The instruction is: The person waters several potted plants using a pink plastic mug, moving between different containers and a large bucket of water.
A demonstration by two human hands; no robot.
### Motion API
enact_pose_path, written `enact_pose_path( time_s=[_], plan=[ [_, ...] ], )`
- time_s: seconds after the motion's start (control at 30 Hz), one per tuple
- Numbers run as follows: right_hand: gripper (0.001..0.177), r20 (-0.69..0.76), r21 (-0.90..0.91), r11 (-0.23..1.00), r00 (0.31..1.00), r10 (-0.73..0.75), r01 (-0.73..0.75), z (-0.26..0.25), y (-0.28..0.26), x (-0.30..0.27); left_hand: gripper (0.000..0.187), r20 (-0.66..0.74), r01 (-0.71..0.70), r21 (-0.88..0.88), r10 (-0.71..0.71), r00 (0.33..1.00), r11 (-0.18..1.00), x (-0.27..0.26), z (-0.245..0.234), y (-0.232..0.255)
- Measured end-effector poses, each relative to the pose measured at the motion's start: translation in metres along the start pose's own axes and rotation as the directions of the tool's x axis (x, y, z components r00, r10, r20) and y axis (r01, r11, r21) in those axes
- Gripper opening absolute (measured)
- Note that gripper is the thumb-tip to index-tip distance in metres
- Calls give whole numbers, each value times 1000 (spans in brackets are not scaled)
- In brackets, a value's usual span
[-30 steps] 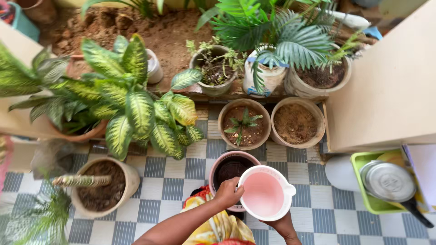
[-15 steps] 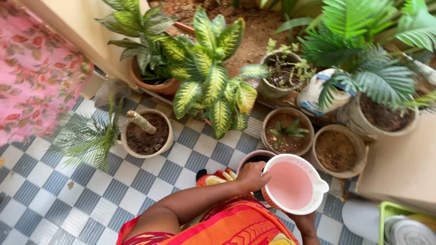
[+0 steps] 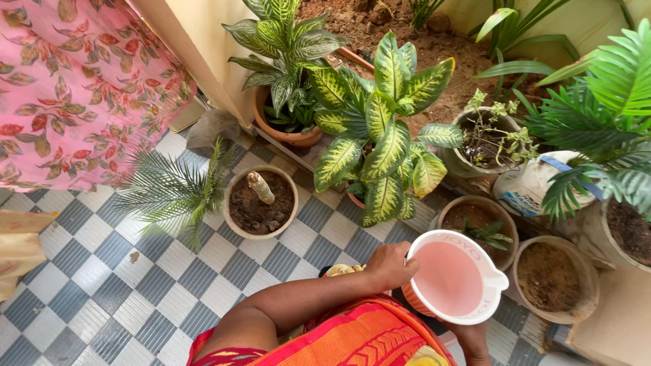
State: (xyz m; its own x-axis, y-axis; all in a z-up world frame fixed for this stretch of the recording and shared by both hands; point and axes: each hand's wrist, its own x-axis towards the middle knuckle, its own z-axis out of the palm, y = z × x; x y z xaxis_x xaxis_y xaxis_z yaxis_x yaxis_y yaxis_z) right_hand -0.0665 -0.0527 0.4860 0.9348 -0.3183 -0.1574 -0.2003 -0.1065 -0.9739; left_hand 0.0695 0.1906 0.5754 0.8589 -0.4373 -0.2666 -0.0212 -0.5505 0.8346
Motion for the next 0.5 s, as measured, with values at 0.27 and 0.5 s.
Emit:
enact_pose_path(
  time_s=[0.27, 0.5],
  plan=[
    [97, 35, 12, 1000, 999, -28, 28, 17, -40, 23, 75, 163, -62, -156, 88, 983, 986, 1, -42, 2],
    [102, -6, 64, 992, 994, -105, 106, 7, -49, 71, 109, 210, -212, -305, 283, 936, 928, 19, -50, 5]
  ],
)
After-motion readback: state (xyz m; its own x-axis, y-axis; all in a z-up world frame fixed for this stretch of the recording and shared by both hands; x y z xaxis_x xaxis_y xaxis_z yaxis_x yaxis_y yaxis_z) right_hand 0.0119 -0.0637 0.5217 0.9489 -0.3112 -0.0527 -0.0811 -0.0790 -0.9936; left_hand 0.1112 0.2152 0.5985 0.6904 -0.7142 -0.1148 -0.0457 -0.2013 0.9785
